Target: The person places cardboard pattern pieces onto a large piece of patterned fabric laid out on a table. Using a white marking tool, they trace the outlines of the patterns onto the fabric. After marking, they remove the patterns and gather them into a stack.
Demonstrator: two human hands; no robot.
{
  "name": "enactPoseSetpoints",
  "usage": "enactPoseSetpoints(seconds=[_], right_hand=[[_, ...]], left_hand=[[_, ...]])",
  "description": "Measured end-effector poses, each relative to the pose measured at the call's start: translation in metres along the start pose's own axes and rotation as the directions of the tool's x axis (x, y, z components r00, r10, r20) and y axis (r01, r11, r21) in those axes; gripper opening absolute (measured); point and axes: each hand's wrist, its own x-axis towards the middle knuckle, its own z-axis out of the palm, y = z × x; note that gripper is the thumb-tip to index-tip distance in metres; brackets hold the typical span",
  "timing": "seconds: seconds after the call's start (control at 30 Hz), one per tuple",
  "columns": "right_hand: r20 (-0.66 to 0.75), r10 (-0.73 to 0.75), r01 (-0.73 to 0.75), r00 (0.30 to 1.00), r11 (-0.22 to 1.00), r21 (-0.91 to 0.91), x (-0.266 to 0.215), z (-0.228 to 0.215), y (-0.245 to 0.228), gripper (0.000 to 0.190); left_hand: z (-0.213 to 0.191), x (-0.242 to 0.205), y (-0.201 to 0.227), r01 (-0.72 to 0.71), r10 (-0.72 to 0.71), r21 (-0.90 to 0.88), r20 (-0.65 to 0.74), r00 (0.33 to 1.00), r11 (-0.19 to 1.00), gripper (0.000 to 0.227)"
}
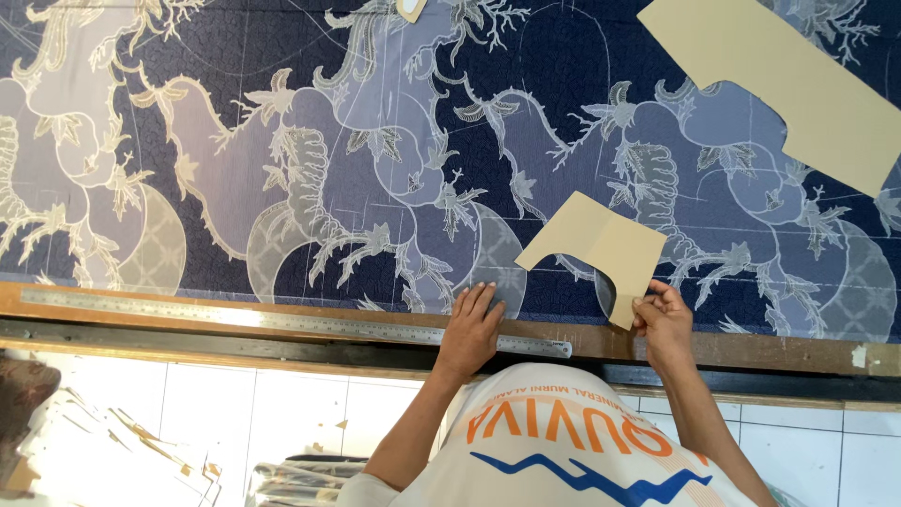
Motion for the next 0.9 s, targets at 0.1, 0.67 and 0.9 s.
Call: enactPoseSetpoints(seconds=[0.1, 0.67, 0.9], right_hand=[[0.008, -0.02, 0.02, 1.0, 1.0, -0.005, 0.004, 0.005, 0.0, 0.037], [0.218, -0.398, 0.436, 0.891, 0.883, -0.171, 0.025, 0.035, -0.058, 0.039], [0.454, -0.534, 0.678, 0.713, 0.69, -0.255, 0.087, 0.106, -0.168, 0.038]], left_hand=[[0.002, -0.002, -0.002, -0.015, 0.015, 0.033, -0.012, 1.0, 0.999, 0.031], [0.004, -0.008, 0.001, 0.043, -0.041, 0.005, -0.177, 0.983, 0.999, 0.031], [-0.01, 0.005, -0.009, 0.302, -0.265, 0.057, -0.345, 0.9, 0.952, 0.031]])
